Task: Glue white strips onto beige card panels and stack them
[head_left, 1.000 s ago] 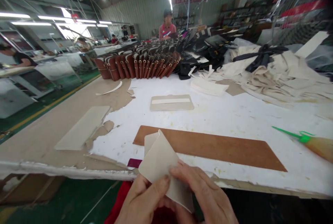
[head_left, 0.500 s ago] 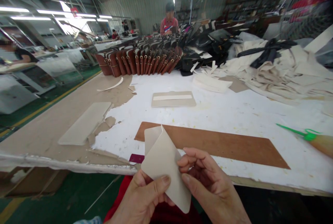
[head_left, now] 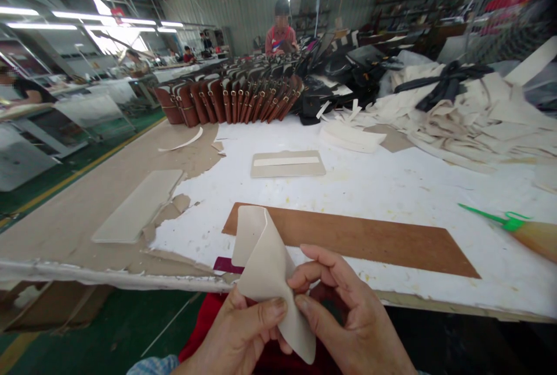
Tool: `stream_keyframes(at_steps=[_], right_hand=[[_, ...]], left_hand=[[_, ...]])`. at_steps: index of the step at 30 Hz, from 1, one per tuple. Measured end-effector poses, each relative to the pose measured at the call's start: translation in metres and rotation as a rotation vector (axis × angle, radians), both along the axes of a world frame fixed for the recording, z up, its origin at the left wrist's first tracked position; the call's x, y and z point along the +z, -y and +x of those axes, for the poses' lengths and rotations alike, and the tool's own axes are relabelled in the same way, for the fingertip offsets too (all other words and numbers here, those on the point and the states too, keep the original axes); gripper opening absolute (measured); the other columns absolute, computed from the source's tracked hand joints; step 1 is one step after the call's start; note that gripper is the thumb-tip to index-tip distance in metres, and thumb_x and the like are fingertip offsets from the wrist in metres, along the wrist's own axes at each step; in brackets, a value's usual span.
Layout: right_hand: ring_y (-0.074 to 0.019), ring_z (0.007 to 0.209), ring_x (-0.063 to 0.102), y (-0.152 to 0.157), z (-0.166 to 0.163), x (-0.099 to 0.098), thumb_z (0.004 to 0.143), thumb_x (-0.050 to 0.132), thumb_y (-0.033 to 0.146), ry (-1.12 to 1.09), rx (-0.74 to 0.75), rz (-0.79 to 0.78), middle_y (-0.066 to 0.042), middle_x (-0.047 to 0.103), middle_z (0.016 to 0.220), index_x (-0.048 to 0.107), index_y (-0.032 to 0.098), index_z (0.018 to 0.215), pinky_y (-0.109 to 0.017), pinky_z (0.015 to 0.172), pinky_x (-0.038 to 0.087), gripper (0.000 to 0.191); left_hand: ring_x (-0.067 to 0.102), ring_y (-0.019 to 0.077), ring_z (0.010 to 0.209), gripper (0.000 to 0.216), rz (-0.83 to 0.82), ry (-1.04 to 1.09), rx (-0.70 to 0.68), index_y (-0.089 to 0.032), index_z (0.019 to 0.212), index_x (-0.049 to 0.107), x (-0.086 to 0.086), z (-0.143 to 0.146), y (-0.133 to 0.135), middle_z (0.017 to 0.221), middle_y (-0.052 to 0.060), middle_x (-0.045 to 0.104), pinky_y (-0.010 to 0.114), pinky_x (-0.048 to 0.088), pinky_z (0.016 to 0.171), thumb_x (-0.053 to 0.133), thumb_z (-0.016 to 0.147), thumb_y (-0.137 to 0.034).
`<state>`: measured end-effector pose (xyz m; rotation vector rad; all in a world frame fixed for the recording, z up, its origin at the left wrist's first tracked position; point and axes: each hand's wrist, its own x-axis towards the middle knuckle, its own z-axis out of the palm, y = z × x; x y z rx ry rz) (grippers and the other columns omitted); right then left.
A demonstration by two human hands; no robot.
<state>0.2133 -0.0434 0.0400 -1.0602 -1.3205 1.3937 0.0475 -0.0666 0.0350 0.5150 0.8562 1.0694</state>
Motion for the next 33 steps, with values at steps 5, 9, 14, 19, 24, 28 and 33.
stream_keyframes(at_steps=[5, 9, 14, 19, 24, 28, 33], right_hand=[[-0.0109, 0.070, 0.067, 0.001, 0.002, 0.003, 0.089, 0.067, 0.027, -0.049, 0.015, -0.100, 0.003, 0.073, 0.095, 0.059, 0.027, 0.127, -0.024, 0.067, 0.057, 0.039], [-0.0127, 0.075, 0.070, -0.001, 0.004, -0.001, 0.085, 0.074, 0.027, -0.112, 0.023, -0.148, 0.003, 0.074, 0.094, 0.060, 0.027, 0.121, -0.025, 0.071, 0.059, 0.038], [-0.0119, 0.073, 0.069, -0.005, 0.007, -0.012, 0.087, 0.077, 0.029, -0.153, 0.091, -0.150, 0.003, 0.073, 0.092, 0.060, 0.027, 0.114, -0.024, 0.068, 0.056, 0.032], [-0.0105, 0.070, 0.065, -0.008, 0.008, -0.012, 0.086, 0.075, 0.023, -0.125, 0.097, -0.204, 0.005, 0.070, 0.084, 0.060, 0.025, 0.108, -0.023, 0.067, 0.052, 0.027], [-0.0125, 0.076, 0.062, -0.009, 0.003, -0.010, 0.092, 0.068, 0.026, -0.164, 0.159, -0.219, 0.003, 0.065, 0.088, 0.059, 0.024, 0.112, -0.025, 0.069, 0.051, 0.022], [-0.0126, 0.079, 0.060, -0.011, -0.001, -0.016, 0.097, 0.068, 0.035, -0.258, 0.135, -0.232, 0.003, 0.062, 0.092, 0.058, 0.025, 0.113, -0.026, 0.072, 0.051, 0.021], [-0.0154, 0.082, 0.059, -0.011, 0.031, -0.029, 0.102, 0.062, 0.045, -0.242, 0.216, -0.135, 0.000, 0.062, 0.086, 0.063, 0.024, 0.103, -0.029, 0.078, 0.049, 0.020]], left_hand=[[0.059, 0.0103, 0.055, 0.031, -0.009, 0.009, -0.007, -0.015, 0.088, 0.077, -0.002, 0.004, -0.003, 0.067, 0.001, 0.068, 0.020, 0.052, 0.052, 0.094, 0.072, -0.035], [0.057, 0.0102, 0.055, 0.033, -0.028, -0.029, 0.005, -0.016, 0.086, 0.076, -0.006, 0.004, -0.002, 0.065, 0.001, 0.067, 0.021, 0.049, 0.052, 0.094, 0.071, -0.038], [0.056, 0.0117, 0.061, 0.034, -0.017, -0.104, 0.035, -0.016, 0.084, 0.074, -0.011, 0.005, -0.002, 0.068, 0.000, 0.065, 0.023, 0.047, 0.057, 0.095, 0.069, -0.040], [0.052, 0.0114, 0.062, 0.037, -0.029, -0.146, 0.029, -0.016, 0.078, 0.072, -0.017, 0.007, -0.001, 0.067, -0.001, 0.062, 0.024, 0.045, 0.060, 0.095, 0.066, -0.042], [0.051, 0.0105, 0.059, 0.034, -0.033, -0.140, 0.021, -0.016, 0.078, 0.073, -0.019, 0.008, 0.001, 0.064, -0.001, 0.063, 0.023, 0.043, 0.058, 0.095, 0.067, -0.040], [0.049, 0.0092, 0.056, 0.033, -0.008, -0.114, 0.000, -0.016, 0.082, 0.075, -0.013, 0.006, 0.000, 0.066, 0.000, 0.064, 0.023, 0.042, 0.057, 0.092, 0.071, -0.042], [0.055, 0.0106, 0.058, 0.033, -0.001, -0.131, 0.034, -0.016, 0.086, 0.076, -0.010, 0.003, -0.003, 0.069, 0.001, 0.068, 0.023, 0.046, 0.057, 0.091, 0.073, -0.043]])
